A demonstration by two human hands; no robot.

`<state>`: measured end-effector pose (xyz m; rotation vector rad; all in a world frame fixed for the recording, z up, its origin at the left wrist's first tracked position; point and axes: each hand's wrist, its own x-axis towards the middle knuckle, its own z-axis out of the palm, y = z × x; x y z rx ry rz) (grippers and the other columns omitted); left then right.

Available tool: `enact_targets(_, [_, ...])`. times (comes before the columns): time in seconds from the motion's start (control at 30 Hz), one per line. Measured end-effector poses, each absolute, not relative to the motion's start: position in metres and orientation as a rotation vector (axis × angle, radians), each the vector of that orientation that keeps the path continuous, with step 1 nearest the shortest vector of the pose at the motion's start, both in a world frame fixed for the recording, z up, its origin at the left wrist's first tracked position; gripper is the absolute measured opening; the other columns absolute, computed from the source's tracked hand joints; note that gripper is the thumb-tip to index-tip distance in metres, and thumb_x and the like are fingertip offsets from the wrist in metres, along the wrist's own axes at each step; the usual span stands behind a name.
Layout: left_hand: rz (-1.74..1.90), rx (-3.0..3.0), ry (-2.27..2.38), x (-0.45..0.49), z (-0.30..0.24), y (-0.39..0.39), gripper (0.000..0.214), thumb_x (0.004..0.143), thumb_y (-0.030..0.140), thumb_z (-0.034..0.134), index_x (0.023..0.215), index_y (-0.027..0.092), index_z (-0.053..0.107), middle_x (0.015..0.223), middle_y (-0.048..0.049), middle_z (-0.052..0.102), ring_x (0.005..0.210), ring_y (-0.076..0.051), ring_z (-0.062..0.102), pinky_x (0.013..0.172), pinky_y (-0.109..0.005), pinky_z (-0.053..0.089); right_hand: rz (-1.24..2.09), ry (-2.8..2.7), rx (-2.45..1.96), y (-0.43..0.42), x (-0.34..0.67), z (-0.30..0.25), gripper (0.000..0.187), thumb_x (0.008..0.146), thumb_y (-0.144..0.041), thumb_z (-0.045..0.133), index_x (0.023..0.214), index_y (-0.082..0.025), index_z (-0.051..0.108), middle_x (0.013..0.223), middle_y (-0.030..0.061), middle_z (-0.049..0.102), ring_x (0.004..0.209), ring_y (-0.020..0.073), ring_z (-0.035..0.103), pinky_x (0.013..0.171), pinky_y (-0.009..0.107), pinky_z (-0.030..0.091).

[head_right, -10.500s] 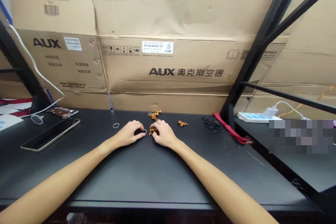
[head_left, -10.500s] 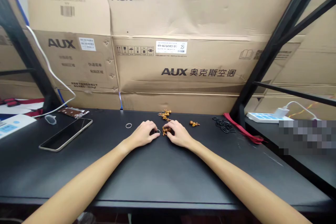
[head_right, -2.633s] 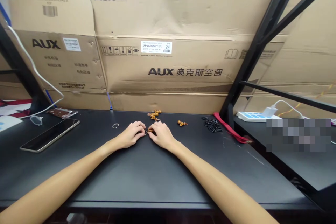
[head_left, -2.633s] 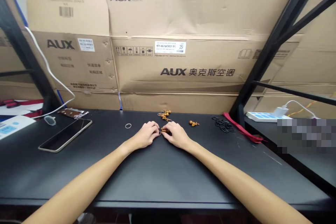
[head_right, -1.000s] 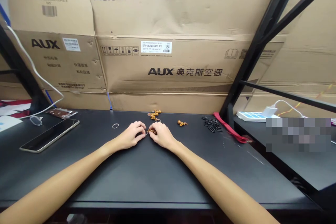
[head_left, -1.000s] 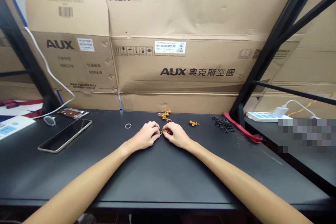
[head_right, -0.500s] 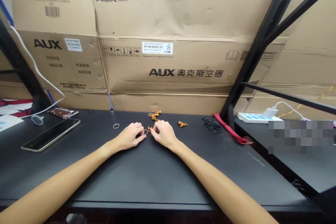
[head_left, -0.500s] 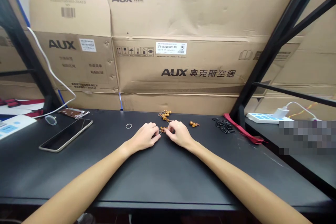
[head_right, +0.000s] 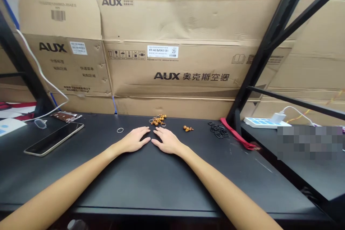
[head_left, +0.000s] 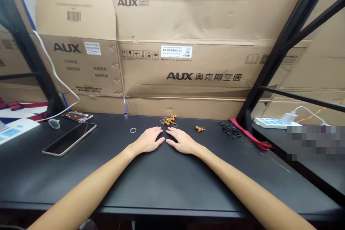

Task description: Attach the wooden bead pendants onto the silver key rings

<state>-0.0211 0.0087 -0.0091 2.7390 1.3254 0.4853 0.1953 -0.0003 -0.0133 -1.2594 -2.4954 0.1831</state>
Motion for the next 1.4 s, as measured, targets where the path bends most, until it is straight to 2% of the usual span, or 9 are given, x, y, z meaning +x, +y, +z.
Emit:
enact_targets(0.2, [0.278, 2.7, 1.289, -0.0279, -0.0056, 0.0099, 0.066, 0.092, 0.059, 0.024, 0.143, 0.018, 0.033, 0.152, -0.0079, 0.025, 0.141, -0.022, 0.019, 0.116, -0.04, 0.012, 0.3, -2.584, -1.279, -0.0025, 0.1968, -0.0113, 0.069, 0.092, -0.061, 0.027, 0.145, -0.017, 0.03, 0.153, 0.0078, 0.021, 0.142, 0.0242, 0.015, 0.117, 0.043, 0.01])
enact_targets(0.43, [0.182, 2.733, 1.27, -0.0301, -0.0094, 0.014, 0.07, 0.092, 0.062, 0.019, 0.147, 0.019, 0.023, 0.154, -0.0064, 0.015, 0.143, -0.02, 0.012, 0.116, -0.039, 0.006, 0.288, -2.637, -1.332, -0.0033, 0.1947, -0.01, 0.072, 0.092, -0.062, 0.021, 0.147, -0.017, 0.022, 0.154, 0.0059, 0.014, 0.143, 0.0217, 0.008, 0.117, 0.04, 0.004])
enact_targets(1.07, [0.124, 2.736, 1.288, -0.0291, -0.0073, 0.0099, 0.072, 0.091, 0.064, 0.015, 0.148, 0.021, 0.017, 0.154, -0.0045, 0.012, 0.143, -0.022, 0.009, 0.116, -0.043, 0.004, 0.293, -2.648, -1.349, -0.0045, 0.1959, -0.0091, 0.074, 0.09, -0.066, 0.017, 0.148, -0.02, 0.02, 0.155, 0.0034, 0.012, 0.143, 0.0209, 0.006, 0.117, 0.04, 0.003])
enact_targets(1.4, [0.157, 2.704, 1.298, -0.0278, -0.0064, 0.0068, 0.067, 0.092, 0.062, 0.014, 0.147, 0.023, 0.021, 0.154, -0.0036, 0.015, 0.143, -0.022, 0.011, 0.116, -0.043, 0.006, 0.282, -2.637, -1.384, -0.0038, 0.1966, -0.0105, 0.075, 0.09, -0.067, 0.017, 0.148, -0.019, 0.021, 0.155, 0.0051, 0.011, 0.143, 0.0219, 0.006, 0.117, 0.04, 0.003])
